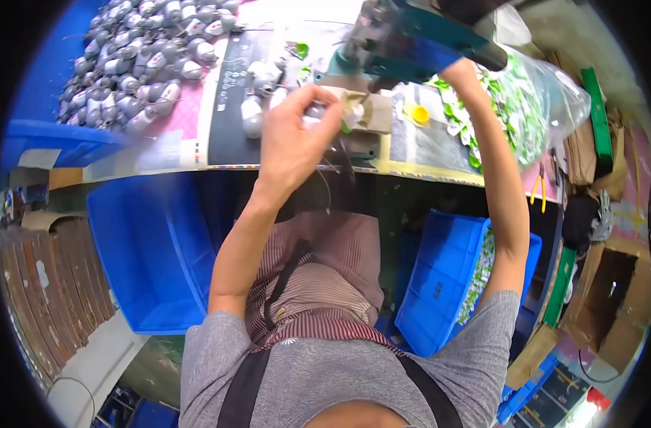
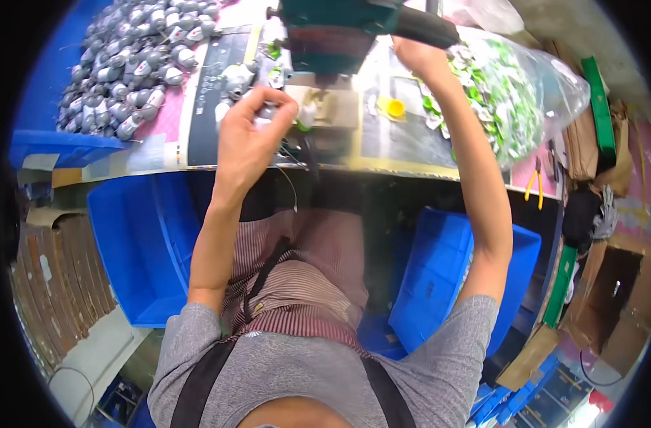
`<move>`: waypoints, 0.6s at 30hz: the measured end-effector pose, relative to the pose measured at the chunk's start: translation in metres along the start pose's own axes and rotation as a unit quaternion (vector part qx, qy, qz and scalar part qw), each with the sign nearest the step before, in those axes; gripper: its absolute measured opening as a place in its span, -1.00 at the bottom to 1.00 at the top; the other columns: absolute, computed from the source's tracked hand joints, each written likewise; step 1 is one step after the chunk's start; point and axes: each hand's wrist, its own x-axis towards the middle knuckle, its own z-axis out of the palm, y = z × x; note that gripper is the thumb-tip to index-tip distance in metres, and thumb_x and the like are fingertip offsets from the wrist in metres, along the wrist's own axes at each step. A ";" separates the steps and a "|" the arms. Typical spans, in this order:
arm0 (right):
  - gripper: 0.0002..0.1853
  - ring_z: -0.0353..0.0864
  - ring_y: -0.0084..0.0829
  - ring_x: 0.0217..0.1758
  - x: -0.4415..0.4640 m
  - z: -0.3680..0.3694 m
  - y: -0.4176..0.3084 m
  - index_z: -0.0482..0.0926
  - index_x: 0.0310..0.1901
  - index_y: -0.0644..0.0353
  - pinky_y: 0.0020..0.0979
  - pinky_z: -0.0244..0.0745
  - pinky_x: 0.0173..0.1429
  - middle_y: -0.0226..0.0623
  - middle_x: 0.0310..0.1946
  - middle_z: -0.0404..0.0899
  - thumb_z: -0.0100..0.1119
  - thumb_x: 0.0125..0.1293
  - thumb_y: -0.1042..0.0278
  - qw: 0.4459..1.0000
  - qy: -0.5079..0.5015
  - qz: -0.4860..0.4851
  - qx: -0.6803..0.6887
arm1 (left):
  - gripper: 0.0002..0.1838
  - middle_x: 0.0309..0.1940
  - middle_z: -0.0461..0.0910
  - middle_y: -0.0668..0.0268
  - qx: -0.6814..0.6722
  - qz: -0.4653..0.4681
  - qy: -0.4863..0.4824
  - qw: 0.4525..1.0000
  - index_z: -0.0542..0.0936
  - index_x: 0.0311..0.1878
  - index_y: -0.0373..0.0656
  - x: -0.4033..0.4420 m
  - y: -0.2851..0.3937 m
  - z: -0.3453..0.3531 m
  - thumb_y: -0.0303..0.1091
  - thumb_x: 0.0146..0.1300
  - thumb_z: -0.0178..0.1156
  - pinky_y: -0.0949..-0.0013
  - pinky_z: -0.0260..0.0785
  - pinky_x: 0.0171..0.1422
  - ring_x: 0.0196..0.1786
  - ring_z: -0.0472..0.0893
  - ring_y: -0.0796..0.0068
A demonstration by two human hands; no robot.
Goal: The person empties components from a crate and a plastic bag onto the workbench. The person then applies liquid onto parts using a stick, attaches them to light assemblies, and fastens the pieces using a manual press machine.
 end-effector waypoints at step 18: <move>-0.87 0.71 -0.50 -0.38 -0.047 0.003 -0.062 0.62 -0.24 0.36 -0.50 0.59 -0.19 -0.27 -0.39 0.69 0.23 0.33 0.45 0.906 0.077 0.299 0.289 | -0.78 0.05 0.51 0.06 0.665 0.055 -0.084 0.740 0.60 -0.03 -0.14 0.169 -0.119 -0.152 -0.44 0.28 0.11 0.01 0.54 0.06 0.06 0.64 -0.02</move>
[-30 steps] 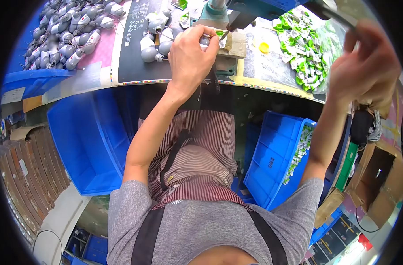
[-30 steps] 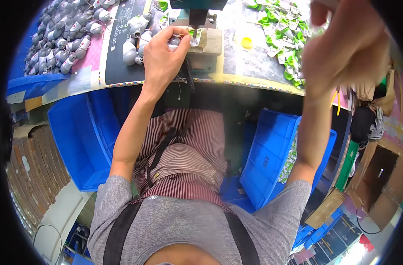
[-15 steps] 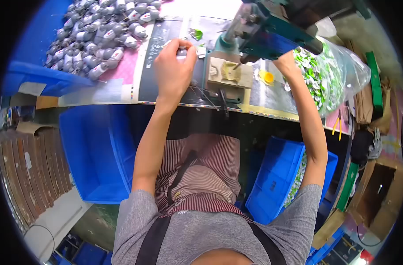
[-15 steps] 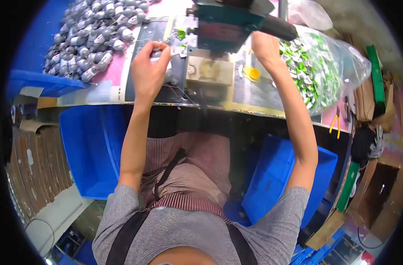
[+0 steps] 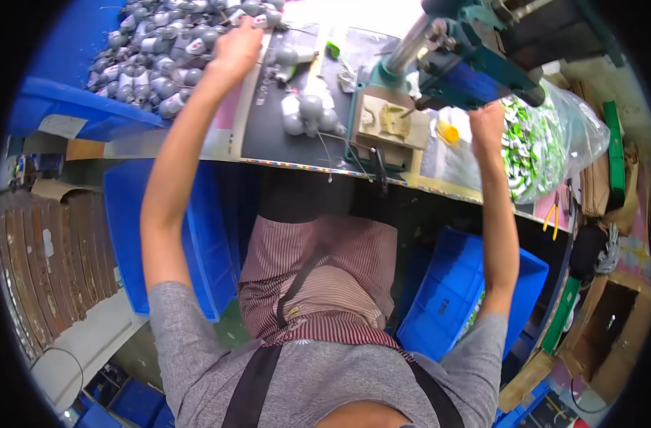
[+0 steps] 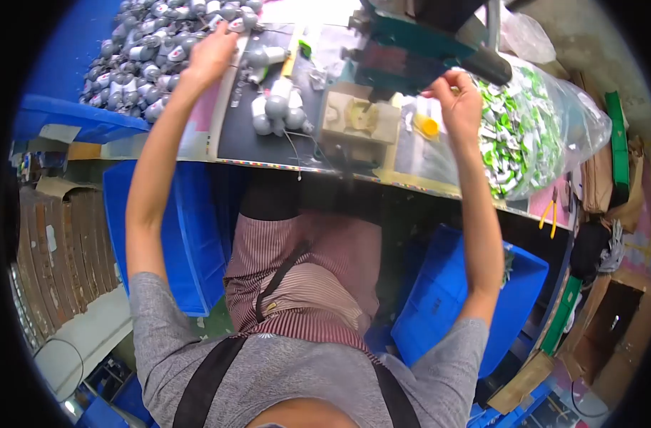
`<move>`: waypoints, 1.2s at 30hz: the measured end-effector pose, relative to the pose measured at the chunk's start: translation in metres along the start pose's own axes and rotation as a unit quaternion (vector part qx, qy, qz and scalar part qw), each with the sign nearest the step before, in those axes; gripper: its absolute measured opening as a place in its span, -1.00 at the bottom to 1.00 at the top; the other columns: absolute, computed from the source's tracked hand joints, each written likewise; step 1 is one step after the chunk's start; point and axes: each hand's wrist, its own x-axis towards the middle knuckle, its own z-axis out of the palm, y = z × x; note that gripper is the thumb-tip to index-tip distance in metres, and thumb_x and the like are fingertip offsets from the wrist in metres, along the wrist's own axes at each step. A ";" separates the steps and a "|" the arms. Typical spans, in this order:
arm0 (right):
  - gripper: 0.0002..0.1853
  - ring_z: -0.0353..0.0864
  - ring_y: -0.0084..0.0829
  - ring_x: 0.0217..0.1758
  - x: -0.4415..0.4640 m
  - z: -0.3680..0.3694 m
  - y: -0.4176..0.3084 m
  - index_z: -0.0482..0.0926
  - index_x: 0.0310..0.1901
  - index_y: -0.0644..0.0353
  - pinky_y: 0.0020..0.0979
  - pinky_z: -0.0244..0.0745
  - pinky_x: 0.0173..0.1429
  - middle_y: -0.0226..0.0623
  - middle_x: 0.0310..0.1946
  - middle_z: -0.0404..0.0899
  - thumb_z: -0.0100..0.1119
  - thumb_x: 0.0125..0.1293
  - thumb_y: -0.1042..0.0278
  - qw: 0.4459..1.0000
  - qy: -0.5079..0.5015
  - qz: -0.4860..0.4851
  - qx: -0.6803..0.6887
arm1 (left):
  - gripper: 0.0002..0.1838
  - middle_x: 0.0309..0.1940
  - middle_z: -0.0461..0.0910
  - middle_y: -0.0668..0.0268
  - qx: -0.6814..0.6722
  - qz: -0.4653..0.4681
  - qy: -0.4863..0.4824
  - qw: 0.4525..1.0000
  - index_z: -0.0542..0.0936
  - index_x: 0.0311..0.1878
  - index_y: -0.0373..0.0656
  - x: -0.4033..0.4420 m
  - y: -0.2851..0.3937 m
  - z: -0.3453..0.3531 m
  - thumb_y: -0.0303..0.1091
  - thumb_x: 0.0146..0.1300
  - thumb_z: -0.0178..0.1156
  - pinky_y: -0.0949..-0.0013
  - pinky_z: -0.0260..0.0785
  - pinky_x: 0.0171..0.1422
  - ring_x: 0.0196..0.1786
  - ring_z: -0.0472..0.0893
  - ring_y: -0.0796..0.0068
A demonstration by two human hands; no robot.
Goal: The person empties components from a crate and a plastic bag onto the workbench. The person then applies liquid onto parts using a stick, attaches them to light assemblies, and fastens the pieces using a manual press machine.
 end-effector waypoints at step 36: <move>-0.66 0.33 -0.69 -0.54 -0.062 -0.015 0.028 0.50 -0.36 0.23 -0.50 0.27 -0.41 -0.48 -0.62 0.45 0.05 0.56 0.19 0.973 0.059 0.054 -0.218 | -0.78 -0.27 0.73 0.12 -0.904 -0.057 -0.065 0.419 0.51 -0.06 -0.17 -0.131 0.174 -0.066 -0.19 0.52 0.11 0.52 0.48 -0.45 -0.49 0.65 0.55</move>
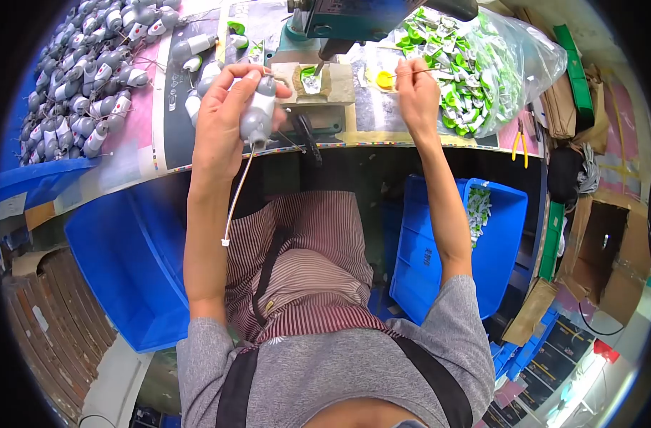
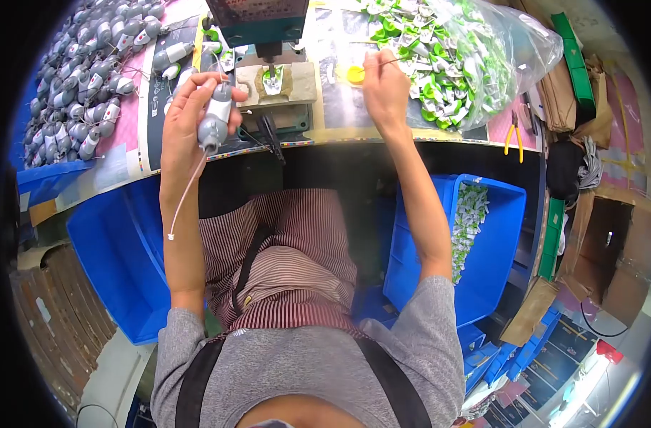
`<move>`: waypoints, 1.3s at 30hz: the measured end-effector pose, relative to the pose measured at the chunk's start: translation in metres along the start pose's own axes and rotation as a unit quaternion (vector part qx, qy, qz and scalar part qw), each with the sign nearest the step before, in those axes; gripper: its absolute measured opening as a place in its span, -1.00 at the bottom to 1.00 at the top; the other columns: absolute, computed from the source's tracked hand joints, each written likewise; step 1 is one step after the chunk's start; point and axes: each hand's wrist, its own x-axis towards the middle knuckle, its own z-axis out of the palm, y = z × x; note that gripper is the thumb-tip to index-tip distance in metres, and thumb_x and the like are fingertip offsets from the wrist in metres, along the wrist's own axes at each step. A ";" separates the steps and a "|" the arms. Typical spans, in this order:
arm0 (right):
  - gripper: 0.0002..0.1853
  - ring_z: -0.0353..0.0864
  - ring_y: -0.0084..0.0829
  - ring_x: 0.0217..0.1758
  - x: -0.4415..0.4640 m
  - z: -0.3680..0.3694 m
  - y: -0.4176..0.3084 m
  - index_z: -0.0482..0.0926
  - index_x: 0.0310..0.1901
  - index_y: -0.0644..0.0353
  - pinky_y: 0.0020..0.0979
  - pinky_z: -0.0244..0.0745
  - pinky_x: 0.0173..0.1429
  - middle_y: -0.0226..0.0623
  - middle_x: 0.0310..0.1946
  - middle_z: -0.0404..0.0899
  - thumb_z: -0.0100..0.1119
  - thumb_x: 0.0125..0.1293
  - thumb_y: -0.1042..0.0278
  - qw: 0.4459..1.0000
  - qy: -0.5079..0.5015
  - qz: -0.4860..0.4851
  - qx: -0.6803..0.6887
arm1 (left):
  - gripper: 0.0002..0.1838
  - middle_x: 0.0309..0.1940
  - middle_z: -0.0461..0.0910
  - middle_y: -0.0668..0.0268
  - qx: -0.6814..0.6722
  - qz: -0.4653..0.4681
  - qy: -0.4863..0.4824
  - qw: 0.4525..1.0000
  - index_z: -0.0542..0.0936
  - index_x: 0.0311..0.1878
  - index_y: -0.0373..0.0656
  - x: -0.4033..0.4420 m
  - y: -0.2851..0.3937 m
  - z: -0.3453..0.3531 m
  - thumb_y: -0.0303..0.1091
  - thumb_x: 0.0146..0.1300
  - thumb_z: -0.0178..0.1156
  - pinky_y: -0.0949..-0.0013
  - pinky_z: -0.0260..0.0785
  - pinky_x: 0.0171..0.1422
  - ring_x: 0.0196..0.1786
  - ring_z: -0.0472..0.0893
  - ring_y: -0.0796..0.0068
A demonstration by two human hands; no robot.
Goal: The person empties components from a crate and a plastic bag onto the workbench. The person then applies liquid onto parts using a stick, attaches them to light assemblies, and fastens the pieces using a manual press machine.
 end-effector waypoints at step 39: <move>-0.65 0.38 -0.59 -0.65 0.110 -0.016 -0.041 0.49 -0.50 0.10 -0.50 0.28 -0.54 -0.42 -0.66 0.48 -0.05 0.50 0.29 0.746 -0.205 0.105 0.625 | -0.75 -0.58 0.49 0.59 0.358 0.082 0.135 0.920 0.73 -0.12 -0.25 0.006 -0.024 0.030 -0.24 0.33 0.36 0.65 0.09 -0.48 -0.52 0.33 0.88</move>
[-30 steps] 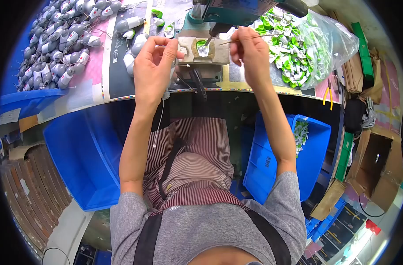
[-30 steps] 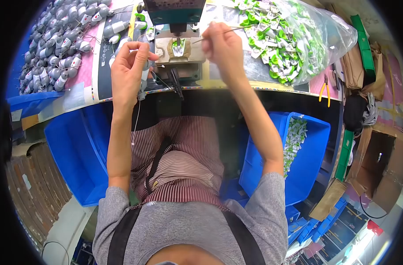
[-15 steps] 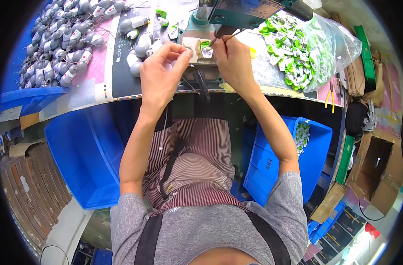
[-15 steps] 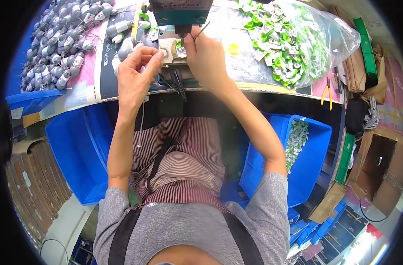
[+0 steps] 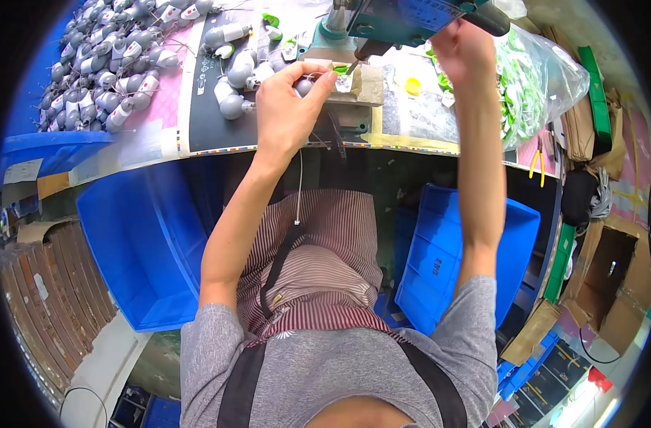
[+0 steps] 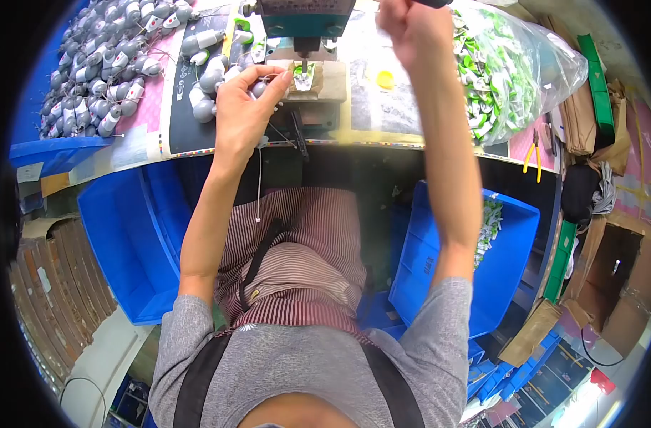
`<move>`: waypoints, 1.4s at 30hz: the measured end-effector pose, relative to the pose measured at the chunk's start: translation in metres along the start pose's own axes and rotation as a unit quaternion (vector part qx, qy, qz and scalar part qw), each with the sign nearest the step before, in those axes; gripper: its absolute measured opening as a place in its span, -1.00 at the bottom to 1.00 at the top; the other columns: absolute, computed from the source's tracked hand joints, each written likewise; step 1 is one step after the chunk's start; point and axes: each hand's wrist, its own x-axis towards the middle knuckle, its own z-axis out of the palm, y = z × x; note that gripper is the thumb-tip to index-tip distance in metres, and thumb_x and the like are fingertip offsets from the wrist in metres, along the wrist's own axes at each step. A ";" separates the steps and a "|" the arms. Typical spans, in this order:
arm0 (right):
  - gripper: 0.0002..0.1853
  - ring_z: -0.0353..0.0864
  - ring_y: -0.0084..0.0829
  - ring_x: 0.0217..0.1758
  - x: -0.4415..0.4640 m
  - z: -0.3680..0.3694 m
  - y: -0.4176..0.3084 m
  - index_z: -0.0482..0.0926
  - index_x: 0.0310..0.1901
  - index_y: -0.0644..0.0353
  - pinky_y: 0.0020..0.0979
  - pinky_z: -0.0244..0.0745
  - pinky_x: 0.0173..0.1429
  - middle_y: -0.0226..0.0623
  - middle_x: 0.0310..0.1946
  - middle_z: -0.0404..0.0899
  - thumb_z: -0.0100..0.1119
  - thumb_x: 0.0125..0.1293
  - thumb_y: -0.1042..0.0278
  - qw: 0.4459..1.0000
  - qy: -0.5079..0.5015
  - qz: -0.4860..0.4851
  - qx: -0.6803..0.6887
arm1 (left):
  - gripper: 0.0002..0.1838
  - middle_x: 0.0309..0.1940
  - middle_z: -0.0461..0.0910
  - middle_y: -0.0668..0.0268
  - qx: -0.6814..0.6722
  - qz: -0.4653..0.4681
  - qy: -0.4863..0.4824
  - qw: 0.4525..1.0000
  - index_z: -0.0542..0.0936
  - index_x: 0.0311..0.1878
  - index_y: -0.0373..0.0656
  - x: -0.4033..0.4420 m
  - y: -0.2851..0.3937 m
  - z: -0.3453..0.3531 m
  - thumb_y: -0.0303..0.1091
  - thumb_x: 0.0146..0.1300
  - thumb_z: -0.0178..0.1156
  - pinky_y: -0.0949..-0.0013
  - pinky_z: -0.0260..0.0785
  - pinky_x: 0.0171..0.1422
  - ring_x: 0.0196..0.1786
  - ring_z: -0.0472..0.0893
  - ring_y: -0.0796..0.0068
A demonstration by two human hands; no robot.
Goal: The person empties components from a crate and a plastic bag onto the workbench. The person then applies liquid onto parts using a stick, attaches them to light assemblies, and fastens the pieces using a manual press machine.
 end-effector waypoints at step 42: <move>-0.56 0.31 -0.53 -0.56 -0.033 0.116 -0.097 0.59 -0.22 0.30 -0.53 0.24 -0.37 -0.48 -0.54 0.40 -0.10 0.59 0.08 0.871 0.095 -0.278 -0.394 | -0.78 -0.33 0.71 0.17 0.226 0.115 0.055 0.966 0.69 -0.21 -0.22 0.004 -0.001 0.012 -0.25 0.23 0.32 0.28 0.49 -0.14 -0.31 0.68 0.29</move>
